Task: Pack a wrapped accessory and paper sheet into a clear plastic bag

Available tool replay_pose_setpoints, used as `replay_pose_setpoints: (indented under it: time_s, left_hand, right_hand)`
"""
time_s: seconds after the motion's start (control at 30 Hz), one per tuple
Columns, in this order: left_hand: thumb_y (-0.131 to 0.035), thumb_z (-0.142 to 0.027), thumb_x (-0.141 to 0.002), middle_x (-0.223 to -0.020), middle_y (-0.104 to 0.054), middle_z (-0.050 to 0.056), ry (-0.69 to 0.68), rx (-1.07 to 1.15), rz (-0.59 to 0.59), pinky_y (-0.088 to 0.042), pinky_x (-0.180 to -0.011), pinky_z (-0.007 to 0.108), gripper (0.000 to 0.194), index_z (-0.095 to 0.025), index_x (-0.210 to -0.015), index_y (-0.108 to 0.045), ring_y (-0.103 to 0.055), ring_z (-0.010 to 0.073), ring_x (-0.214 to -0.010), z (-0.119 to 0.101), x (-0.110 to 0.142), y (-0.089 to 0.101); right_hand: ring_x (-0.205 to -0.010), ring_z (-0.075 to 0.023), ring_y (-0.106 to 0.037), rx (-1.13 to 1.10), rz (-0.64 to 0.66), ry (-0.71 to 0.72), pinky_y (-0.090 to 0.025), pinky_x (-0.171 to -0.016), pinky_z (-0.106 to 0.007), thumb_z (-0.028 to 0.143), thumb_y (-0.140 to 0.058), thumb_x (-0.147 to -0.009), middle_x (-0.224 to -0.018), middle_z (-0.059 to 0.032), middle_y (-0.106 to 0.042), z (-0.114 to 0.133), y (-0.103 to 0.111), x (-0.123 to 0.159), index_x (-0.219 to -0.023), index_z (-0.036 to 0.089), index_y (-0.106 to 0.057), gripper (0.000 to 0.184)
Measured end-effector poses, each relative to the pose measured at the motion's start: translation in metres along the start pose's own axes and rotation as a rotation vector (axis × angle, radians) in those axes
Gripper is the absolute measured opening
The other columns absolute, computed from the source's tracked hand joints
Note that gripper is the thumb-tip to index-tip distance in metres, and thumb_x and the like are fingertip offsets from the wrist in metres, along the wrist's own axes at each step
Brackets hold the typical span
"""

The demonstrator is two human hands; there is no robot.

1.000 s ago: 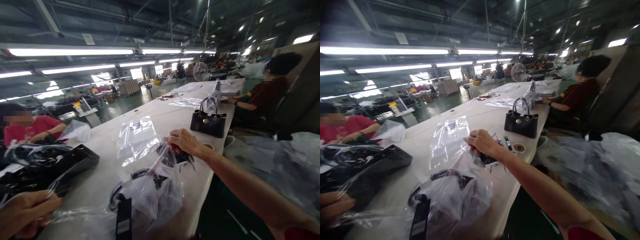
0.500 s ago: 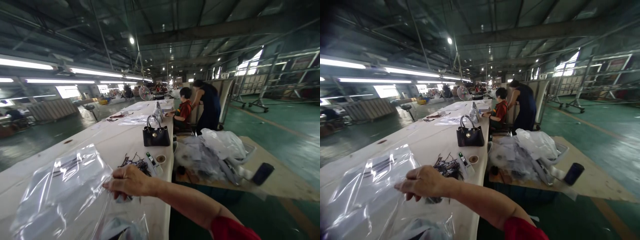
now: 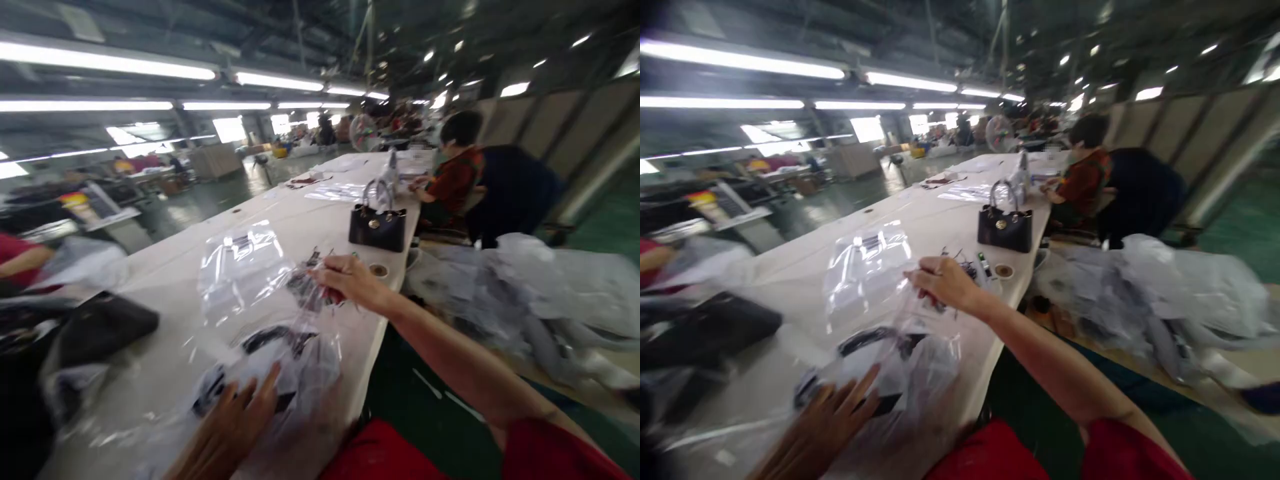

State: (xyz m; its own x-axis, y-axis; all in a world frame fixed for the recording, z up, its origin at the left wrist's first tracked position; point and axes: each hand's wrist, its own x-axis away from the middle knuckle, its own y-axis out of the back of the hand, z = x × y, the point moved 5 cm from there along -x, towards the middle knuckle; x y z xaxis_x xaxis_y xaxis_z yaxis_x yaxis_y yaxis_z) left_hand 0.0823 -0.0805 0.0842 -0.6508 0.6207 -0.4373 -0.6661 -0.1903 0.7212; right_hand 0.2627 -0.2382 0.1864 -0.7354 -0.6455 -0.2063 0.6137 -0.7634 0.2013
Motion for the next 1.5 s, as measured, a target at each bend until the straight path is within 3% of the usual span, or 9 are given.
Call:
replay_pose_setpoints:
  time_s: [0.1, 0.2, 0.4, 0.5, 0.6, 0.87, 1.0, 1.37, 1.5]
  left_hand:
    - [-0.057, -0.011, -0.085, -0.137, -0.048, 0.011, -0.077, -0.059, 0.194, -0.048, -0.082, 0.040, 0.017, -0.017, -0.100, -0.061, -0.058, 0.0228, -0.099, 0.001, 0.007, 0.008]
    - [-0.053, -0.014, -0.088, -0.132, -0.051, 0.016, -0.059, 0.060, 0.140, -0.048, -0.089, 0.039, 0.020, -0.010, -0.107, -0.057, -0.056, 0.0234, -0.107, 0.011, 0.007, 0.016]
    - [-0.051, -0.028, -0.089, -0.111, -0.057, 0.016, 0.525, 0.379, -0.009, -0.052, -0.083, 0.031, 0.032, -0.011, -0.116, -0.044, -0.057, 0.0220, -0.105, 0.046, 0.021, 0.023]
    - [-0.052, -0.036, -0.085, -0.092, -0.058, 0.005, 0.862, 0.612, 0.205, -0.049, -0.063, 0.027, 0.027, -0.017, -0.104, -0.048, -0.058, 0.0157, -0.074, 0.067, 0.028, 0.009]
    - [-0.056, -0.041, -0.077, -0.074, -0.053, -0.002, 1.025, 0.787, 0.432, -0.040, -0.057, 0.026, 0.028, -0.018, -0.091, -0.049, -0.050, 0.0130, -0.062, 0.086, 0.029, -0.004]
    - [-0.066, -0.043, -0.066, -0.076, -0.055, -0.002, 0.794, 0.846, 0.870, -0.036, -0.061, 0.025, 0.035, -0.017, -0.084, -0.051, -0.053, 0.0158, -0.071, 0.098, 0.008, -0.014]
    - [-0.069, -0.034, -0.063, -0.078, -0.057, 0.000, 0.748, 0.740, 1.017, -0.035, -0.058, 0.024, 0.032, -0.016, -0.085, -0.053, -0.054, 0.0171, -0.073, 0.098, 0.005, -0.019]
    - [-0.066, -0.026, -0.069, -0.079, -0.060, 0.000, 0.668, 0.723, 1.061, -0.036, -0.058, 0.022, 0.025, -0.018, -0.091, -0.057, -0.056, 0.0167, -0.073, 0.092, -0.005, -0.018]
    - [-0.061, -0.024, -0.074, -0.082, -0.062, 0.003, 0.480, 0.644, 1.132, -0.036, -0.059, 0.024, 0.024, -0.019, -0.097, -0.059, -0.057, 0.0185, -0.075, 0.077, -0.015, -0.015]
  right_hand:
    - [-0.038, -0.0062, -0.047, 0.023, -0.036, 0.035, -0.032, -0.037, -0.016, 0.051, -0.062, -0.078, -0.051, 0.0024, -0.054, -0.007, 0.006, 0.002, -0.060, 0.015, -0.050, 0.042]
    - [-0.040, -0.0067, -0.047, -0.011, -0.056, 0.050, -0.033, -0.038, -0.017, 0.055, -0.061, -0.078, -0.052, 0.0009, -0.054, -0.016, 0.014, 0.005, -0.059, 0.015, -0.053, 0.045]
    - [-0.044, -0.0068, -0.048, -0.065, -0.117, 0.070, -0.034, -0.040, -0.018, 0.048, -0.064, -0.081, -0.059, -0.0010, -0.058, -0.020, 0.022, 0.020, -0.063, 0.014, -0.060, 0.038]
    - [-0.045, -0.0071, -0.048, -0.103, -0.105, 0.103, -0.036, -0.041, -0.018, 0.041, -0.063, -0.083, -0.059, -0.0013, -0.058, -0.019, 0.021, 0.030, -0.065, 0.016, -0.063, 0.031]
    - [-0.046, -0.0076, -0.049, -0.146, -0.033, 0.133, -0.036, -0.041, -0.019, 0.035, -0.067, -0.081, -0.058, -0.0016, -0.058, -0.018, 0.013, 0.036, -0.065, 0.017, -0.066, 0.024]
    - [-0.038, -0.0088, -0.047, -0.407, -0.180, 0.072, -0.032, -0.033, -0.018, 0.035, -0.076, -0.064, -0.049, -0.0020, -0.057, -0.014, 0.007, 0.020, -0.053, 0.017, -0.065, 0.023]
    - [-0.043, -0.0097, -0.050, -0.309, -0.039, 0.118, -0.034, -0.035, -0.018, 0.031, -0.073, -0.071, -0.053, -0.0036, -0.059, -0.011, -0.001, 0.023, -0.058, 0.018, -0.068, 0.019]
    - [-0.041, -0.0090, -0.047, -0.314, -0.136, 0.164, -0.031, -0.034, -0.020, 0.031, -0.071, -0.072, -0.051, -0.0029, -0.056, -0.007, 0.002, 0.018, -0.056, 0.018, -0.067, 0.020]
    - [-0.042, -0.0090, -0.048, -0.298, -0.148, 0.176, -0.032, -0.034, -0.019, 0.029, -0.070, -0.072, -0.052, -0.0024, -0.057, -0.006, 0.001, 0.016, -0.057, 0.018, -0.067, 0.019]
